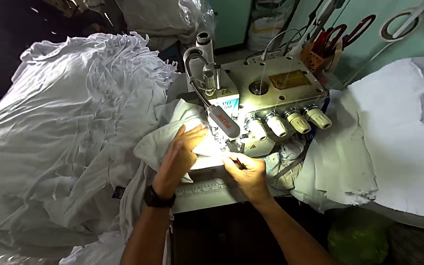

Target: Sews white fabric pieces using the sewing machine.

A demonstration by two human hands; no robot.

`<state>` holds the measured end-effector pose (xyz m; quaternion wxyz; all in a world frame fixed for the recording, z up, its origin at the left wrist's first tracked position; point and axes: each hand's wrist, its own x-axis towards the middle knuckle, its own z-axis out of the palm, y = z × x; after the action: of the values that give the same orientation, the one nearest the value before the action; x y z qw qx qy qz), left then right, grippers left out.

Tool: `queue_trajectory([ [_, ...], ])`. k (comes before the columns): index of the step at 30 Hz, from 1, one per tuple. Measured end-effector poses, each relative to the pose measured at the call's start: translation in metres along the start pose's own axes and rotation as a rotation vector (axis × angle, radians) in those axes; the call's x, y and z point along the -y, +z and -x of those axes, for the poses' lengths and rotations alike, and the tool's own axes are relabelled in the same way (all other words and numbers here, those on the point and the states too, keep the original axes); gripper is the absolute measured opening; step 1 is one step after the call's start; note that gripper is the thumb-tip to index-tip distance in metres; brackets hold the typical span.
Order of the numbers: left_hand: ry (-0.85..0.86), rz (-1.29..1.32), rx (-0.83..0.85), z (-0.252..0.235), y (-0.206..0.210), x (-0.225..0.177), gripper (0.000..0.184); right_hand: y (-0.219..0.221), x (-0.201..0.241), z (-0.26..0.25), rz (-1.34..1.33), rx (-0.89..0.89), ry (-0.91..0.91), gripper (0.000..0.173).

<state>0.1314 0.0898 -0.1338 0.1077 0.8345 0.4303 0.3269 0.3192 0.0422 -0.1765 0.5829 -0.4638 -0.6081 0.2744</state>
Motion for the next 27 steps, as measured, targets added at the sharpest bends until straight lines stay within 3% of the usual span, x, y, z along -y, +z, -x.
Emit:
queue_trajectory([
  [4, -0.023, -0.001, -0.011, -0.012, -0.008, 0.010, 0.034, -0.001, -0.002, 0.016, -0.052, 0.048, -0.054, 0.014],
  [10, -0.343, -0.024, -0.106, -0.063, -0.003, 0.032, 0.031, 0.003, -0.040, 0.070, -0.133, 0.242, -0.016, 0.018],
  [13, -0.429, 0.038, -0.155, -0.058, 0.001, 0.032, 0.036, -0.011, -0.027, 0.054, -0.226, 0.306, 0.035, 0.038],
  [15, -0.389, 0.104, -0.117, -0.030, -0.003, 0.015, 0.042, -0.024, -0.021, 0.034, -0.142, 0.314, -0.005, 0.066],
  [16, -0.360, 0.099, -0.062, -0.009, -0.009, -0.001, 0.044, -0.029, -0.017, 0.024, -0.070, 0.302, -0.037, 0.067],
  [20, -0.374, 0.065, -0.020, 0.045, -0.015, -0.042, 0.046, -0.037, 0.002, -0.014, 0.352, 0.266, -0.309, 0.038],
  [23, -0.372, 0.003, 0.086, 0.068, -0.021, -0.074, 0.035, -0.025, 0.018, -0.028, 0.598, 0.340, -0.450, 0.029],
  [25, -0.369, -0.043, 0.234, 0.070, -0.036, -0.094, 0.033, -0.018, 0.021, -0.031, 0.545, 0.332, -0.473, 0.023],
  [27, -0.388, -0.048, 0.211, 0.064, -0.049, -0.097, 0.036, -0.021, 0.029, -0.031, 0.355, 0.309, -0.367, 0.021],
])
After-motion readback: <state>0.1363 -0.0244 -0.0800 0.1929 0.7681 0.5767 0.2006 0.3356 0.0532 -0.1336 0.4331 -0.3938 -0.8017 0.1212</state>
